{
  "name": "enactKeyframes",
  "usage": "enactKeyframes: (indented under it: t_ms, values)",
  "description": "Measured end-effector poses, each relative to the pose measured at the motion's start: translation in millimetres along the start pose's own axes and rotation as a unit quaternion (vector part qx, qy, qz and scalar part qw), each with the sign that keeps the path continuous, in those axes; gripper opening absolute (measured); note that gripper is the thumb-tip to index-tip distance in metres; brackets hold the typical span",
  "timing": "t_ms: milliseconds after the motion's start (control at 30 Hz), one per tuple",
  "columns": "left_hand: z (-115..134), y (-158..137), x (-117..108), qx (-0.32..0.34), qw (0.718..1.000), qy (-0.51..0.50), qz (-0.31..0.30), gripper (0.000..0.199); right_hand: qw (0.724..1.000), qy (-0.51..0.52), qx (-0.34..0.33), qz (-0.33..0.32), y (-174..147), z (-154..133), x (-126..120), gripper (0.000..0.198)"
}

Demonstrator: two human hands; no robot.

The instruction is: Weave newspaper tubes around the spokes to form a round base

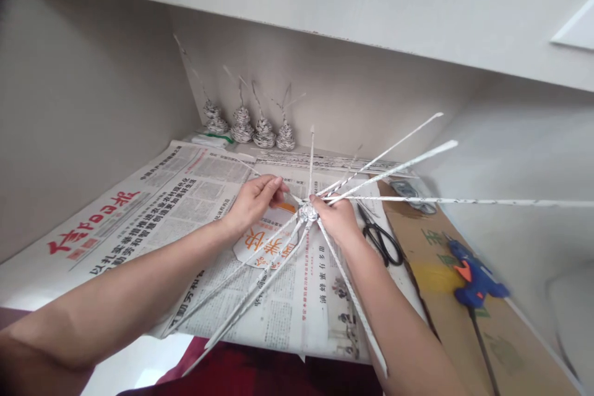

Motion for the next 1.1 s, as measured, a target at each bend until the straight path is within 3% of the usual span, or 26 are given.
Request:
enactKeyframes:
  t_ms: [100,233,367,567,633,733,800,867,933,1100]
  values:
    - [16,0,7,0.092,0.99,0.099,-0.042,0.022,0.999,0.007,-0.03,-0.036,-3,-9,9,0.029]
    - [-12,-1,24,0.032,0.983,0.122,-0.133,0.021,0.994,0.06,-0.017,-0.086,-6,-10,23,0.029]
    - [-23,-6,28,0.004,0.981,0.139,-0.136,0.019,0.987,0.109,0.005,-0.121,-5,-5,31,0.031]
    - [7,-21,38,0.086,0.947,0.277,-0.139,0.017,0.993,0.011,-0.024,-0.114,-2,-5,23,0.035]
    - [5,-22,40,0.068,0.955,0.246,-0.151,0.018,0.993,-0.04,-0.049,-0.099,-1,-10,17,0.035]
    - [-23,-20,36,-0.082,0.981,0.096,-0.145,0.015,0.986,-0.088,-0.111,-0.09,-5,-25,14,0.031]
    - [-45,-23,35,-0.203,0.971,-0.041,-0.118,0.017,0.979,-0.1,-0.145,-0.105,-9,-34,19,0.028]
    - [-56,-25,34,-0.264,0.952,-0.132,-0.08,0.026,0.973,-0.099,-0.169,-0.122,-13,-41,25,0.026]
    - [-55,-24,31,-0.266,0.95,-0.156,-0.054,0.035,0.974,-0.082,-0.163,-0.136,-15,-41,30,0.026]
    - [-47,-17,21,-0.219,0.968,-0.117,-0.026,0.034,0.985,0.012,-0.041,-0.167,-15,-21,34,0.031]
Point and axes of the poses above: each hand's wrist, its own y-axis towards the middle knuckle, its own x-axis out of the palm, z = x × y, the point moved 10 cm from there along y, towards the middle knuckle, and after that the axes turned 14 degrees about -y, right-handed, at the moved point
